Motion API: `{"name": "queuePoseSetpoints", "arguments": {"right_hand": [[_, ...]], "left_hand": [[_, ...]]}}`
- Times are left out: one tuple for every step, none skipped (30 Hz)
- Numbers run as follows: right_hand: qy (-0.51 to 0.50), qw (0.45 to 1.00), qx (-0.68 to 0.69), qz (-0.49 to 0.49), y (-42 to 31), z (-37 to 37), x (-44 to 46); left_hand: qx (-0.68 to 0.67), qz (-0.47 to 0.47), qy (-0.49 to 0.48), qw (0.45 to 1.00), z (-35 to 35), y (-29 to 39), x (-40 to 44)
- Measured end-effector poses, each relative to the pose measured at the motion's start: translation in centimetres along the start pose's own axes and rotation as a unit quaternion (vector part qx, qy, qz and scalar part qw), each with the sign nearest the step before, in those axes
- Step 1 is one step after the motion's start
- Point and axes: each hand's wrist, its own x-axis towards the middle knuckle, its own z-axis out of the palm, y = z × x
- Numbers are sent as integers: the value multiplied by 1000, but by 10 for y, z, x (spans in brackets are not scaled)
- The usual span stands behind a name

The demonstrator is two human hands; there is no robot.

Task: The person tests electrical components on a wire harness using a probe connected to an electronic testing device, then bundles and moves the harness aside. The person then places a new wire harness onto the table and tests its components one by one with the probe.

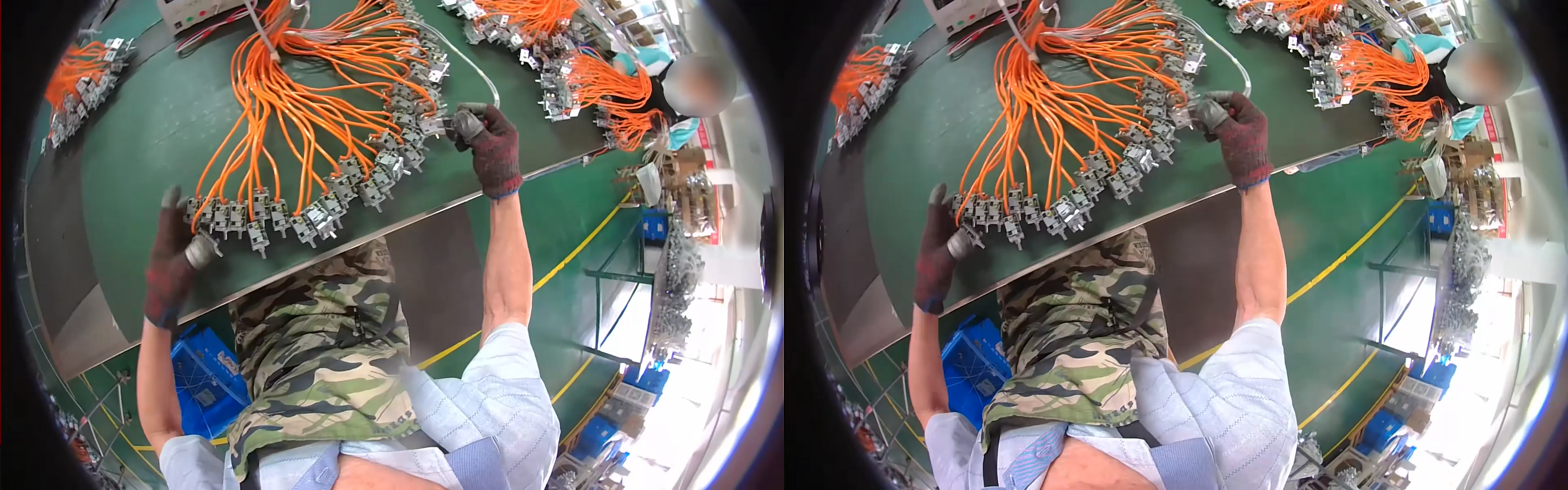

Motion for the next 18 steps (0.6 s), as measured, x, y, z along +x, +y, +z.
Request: {"name": "queuePoseSetpoints", "arguments": {"right_hand": [[2, 1000, 3, -3, -3, 2, 3], [-25, 1000, -8, 16, -6, 3, 7], [-52, 998, -19, 33, -6, 4, 10], [-59, 998, -14, 33, -7, 5, 12], [-60, 998, -13, 34, -5, 7, 14], [-68, 996, -25, 47, -5, 10, 18], [-77, 995, -36, 60, -5, 12, 21], [-78, 995, -34, 61, 0, 14, 25], [-76, 995, -30, 62, 3, 15, 27], [-73, 995, -26, 64, 5, 16, 28], [-72, 995, -25, 68, 5, 14, 29], [-89, 993, -40, 67, 5, 11, 33], [-105, 991, -54, 66, 5, 10, 36], [-104, 991, -53, 67, 6, 9, 37], [-114, 990, -46, 71, 4, 9, 38], [-124, 989, -40, 75, 3, 9, 39], [-123, 989, -40, 76, 5, 8, 39], [-124, 989, -38, 70, 7, 8, 38]], "left_hand": [[62, 34, 7, 997, 7, -8, -9], [125, 65, 13, 990, 10, -11, -15], [357, 129, 21, 925, 0, -14, -16], [357, 128, 20, 925, 3, -18, -17], [375, 181, 47, 908, 8, -28, -16], [392, 233, 76, 886, 13, -37, -14], [393, 233, 78, 886, 18, -46, -13], [366, 232, 107, 895, 24, -59, -9], [338, 234, 136, 902, 27, -61, -6], [340, 233, 135, 901, 28, -61, -5], [342, 232, 141, 900, 30, -60, -6], [345, 231, 149, 897, 32, -58, -6], [346, 231, 147, 897, 32, -59, -6], [350, 232, 147, 896, 31, -59, -6], [354, 234, 146, 894, 31, -58, -6], [353, 234, 145, 894, 32, -57, -6], [344, 225, 145, 900, 33, -55, -6], [333, 216, 144, 906, 34, -54, -7]]}}
